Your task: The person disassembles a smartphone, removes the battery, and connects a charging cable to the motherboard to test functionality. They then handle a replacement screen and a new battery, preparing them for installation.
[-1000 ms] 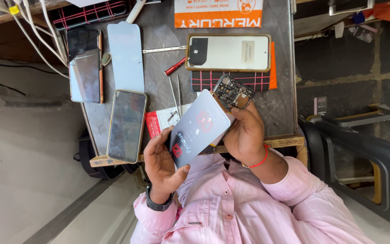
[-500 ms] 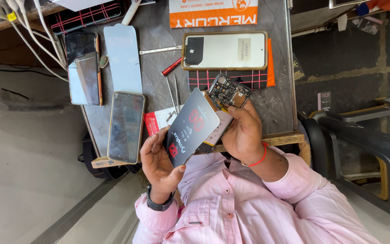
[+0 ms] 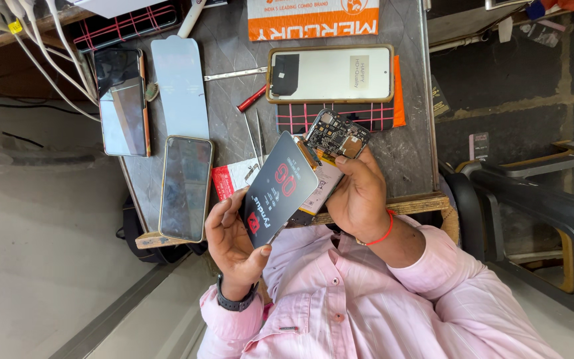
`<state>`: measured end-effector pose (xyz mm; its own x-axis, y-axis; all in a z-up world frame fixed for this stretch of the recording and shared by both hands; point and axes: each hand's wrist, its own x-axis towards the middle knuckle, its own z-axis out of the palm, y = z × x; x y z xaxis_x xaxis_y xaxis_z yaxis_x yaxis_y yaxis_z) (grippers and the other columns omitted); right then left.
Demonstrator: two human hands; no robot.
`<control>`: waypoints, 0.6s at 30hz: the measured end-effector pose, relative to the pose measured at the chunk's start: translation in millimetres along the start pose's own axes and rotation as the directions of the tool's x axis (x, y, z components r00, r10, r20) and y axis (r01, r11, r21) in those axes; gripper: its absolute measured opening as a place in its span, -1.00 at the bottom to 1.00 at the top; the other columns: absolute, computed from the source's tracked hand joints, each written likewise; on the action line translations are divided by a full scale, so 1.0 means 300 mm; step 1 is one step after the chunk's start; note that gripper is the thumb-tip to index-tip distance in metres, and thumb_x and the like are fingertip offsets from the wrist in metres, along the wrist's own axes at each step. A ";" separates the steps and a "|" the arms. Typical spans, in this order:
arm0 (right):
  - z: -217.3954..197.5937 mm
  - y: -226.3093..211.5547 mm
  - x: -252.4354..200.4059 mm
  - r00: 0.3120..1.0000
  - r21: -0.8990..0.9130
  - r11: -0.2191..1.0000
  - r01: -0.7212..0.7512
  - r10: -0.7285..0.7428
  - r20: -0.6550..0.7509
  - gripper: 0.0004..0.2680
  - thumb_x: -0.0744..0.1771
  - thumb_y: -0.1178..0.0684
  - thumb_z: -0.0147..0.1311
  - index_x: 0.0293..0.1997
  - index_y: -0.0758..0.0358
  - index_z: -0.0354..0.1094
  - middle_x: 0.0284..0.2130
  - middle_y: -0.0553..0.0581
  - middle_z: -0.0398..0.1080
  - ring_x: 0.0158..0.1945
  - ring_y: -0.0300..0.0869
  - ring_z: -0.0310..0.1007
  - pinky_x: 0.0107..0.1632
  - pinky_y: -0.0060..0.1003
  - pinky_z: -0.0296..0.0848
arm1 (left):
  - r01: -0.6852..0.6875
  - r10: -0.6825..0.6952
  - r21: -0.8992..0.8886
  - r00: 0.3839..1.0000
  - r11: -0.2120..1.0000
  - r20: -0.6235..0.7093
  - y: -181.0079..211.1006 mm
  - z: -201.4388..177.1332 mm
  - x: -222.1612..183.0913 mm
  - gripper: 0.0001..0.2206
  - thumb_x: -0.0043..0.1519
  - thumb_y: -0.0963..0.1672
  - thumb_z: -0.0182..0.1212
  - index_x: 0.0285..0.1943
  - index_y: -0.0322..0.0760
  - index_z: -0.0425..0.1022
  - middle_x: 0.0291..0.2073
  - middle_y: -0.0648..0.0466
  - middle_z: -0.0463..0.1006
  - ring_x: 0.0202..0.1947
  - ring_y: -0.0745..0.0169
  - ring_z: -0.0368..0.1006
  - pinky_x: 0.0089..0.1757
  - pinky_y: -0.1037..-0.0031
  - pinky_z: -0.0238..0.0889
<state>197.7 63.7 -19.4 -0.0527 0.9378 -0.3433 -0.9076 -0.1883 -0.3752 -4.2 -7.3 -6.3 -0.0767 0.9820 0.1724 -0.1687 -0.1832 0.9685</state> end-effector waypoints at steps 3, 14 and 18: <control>0.003 -0.003 -0.002 1.000 -0.012 1.000 0.003 -0.003 0.018 -0.66 0.36 0.26 -0.15 0.33 0.36 0.19 0.18 0.27 0.40 0.29 0.04 0.38 0.42 0.03 0.28 | 0.014 -0.014 -0.015 1.000 1.000 -0.006 0.002 -0.002 -0.002 -0.22 0.23 -0.07 0.48 0.54 -0.33 0.05 0.40 -0.26 0.31 0.47 -0.10 0.26 0.43 0.10 0.10; 0.018 -0.011 -0.003 1.000 -0.012 1.000 -0.003 0.004 0.013 -0.66 0.36 0.26 -0.15 0.32 0.36 0.20 0.17 0.27 0.40 0.28 0.03 0.38 0.42 0.03 0.28 | 0.010 -0.010 -0.011 1.000 1.000 0.005 -0.005 -0.008 -0.007 -0.22 0.21 -0.08 0.50 0.54 -0.34 0.06 0.39 -0.25 0.33 0.47 -0.11 0.26 0.44 0.10 0.09; 0.013 -0.007 -0.003 1.000 -0.029 1.000 -0.001 0.001 -0.003 -0.66 0.35 0.26 -0.15 0.31 0.36 0.20 0.17 0.26 0.41 0.27 0.01 0.39 0.42 0.02 0.29 | 0.022 -0.021 -0.027 1.000 0.999 0.008 -0.005 -0.007 -0.007 -0.22 0.20 -0.08 0.51 0.53 -0.34 0.06 0.40 -0.25 0.32 0.48 -0.10 0.24 0.44 0.10 0.08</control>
<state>198.0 64.4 -15.2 -0.0518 0.9367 -0.3463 -0.8950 -0.1974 -0.3999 -6.0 -9.2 -8.4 -0.0657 0.9860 0.1530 -0.1970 -0.1631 0.9667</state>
